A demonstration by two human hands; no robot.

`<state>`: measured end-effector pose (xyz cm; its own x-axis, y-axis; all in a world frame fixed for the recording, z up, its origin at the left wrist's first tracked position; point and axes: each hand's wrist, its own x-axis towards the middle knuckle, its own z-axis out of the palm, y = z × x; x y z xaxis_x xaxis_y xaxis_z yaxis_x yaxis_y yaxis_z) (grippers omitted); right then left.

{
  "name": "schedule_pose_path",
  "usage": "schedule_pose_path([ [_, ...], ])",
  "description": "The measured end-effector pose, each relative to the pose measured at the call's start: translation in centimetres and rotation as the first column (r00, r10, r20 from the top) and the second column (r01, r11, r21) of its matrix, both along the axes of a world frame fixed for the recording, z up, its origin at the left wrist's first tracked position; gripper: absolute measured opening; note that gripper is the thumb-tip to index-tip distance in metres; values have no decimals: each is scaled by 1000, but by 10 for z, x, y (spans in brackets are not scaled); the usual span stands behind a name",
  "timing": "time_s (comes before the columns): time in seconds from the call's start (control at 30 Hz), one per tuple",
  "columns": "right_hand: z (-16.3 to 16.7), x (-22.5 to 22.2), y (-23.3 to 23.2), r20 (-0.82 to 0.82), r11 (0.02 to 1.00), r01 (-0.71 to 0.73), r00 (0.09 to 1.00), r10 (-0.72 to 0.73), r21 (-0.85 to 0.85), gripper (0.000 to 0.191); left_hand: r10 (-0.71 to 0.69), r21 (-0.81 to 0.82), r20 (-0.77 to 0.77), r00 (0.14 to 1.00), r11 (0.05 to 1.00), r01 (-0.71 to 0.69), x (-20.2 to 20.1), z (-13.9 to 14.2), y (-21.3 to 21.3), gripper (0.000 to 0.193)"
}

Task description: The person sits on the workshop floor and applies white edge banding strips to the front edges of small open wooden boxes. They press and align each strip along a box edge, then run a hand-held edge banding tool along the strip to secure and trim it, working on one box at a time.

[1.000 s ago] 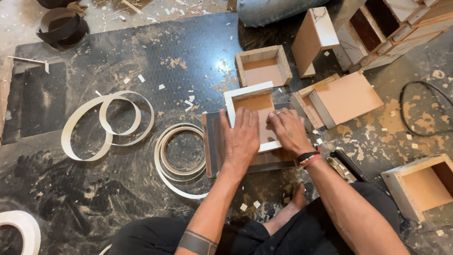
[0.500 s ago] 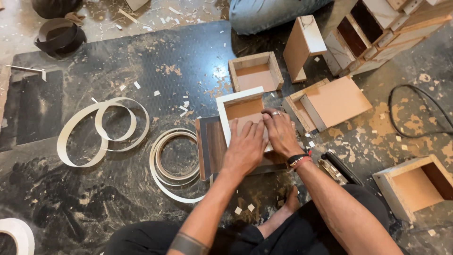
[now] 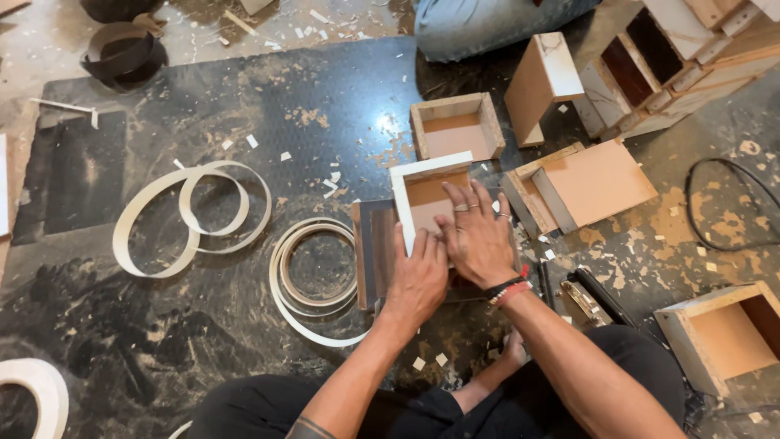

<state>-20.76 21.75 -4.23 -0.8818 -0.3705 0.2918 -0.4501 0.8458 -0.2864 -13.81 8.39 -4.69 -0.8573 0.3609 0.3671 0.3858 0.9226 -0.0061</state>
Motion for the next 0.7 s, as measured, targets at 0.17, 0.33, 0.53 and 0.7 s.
schedule_pose_path([
  [0.17,-6,17,-10,-12,982,-182,983,183,47,57,-61,188,-11,998,980,62,16,3,-37,52],
  [0.33,-11,35,0,128,956,-99,982,138,-277,56,-32,162,21,999,986,29,40,12,-49,55],
  [0.53,-2,65,29,227,838,1,963,147,-545,64,-86,-44,91,992,995,90,66,32,16,59],
  [0.7,13,87,56,459,679,219,867,194,-701,70,-129,5,279,952,991,133,76,38,63,59],
])
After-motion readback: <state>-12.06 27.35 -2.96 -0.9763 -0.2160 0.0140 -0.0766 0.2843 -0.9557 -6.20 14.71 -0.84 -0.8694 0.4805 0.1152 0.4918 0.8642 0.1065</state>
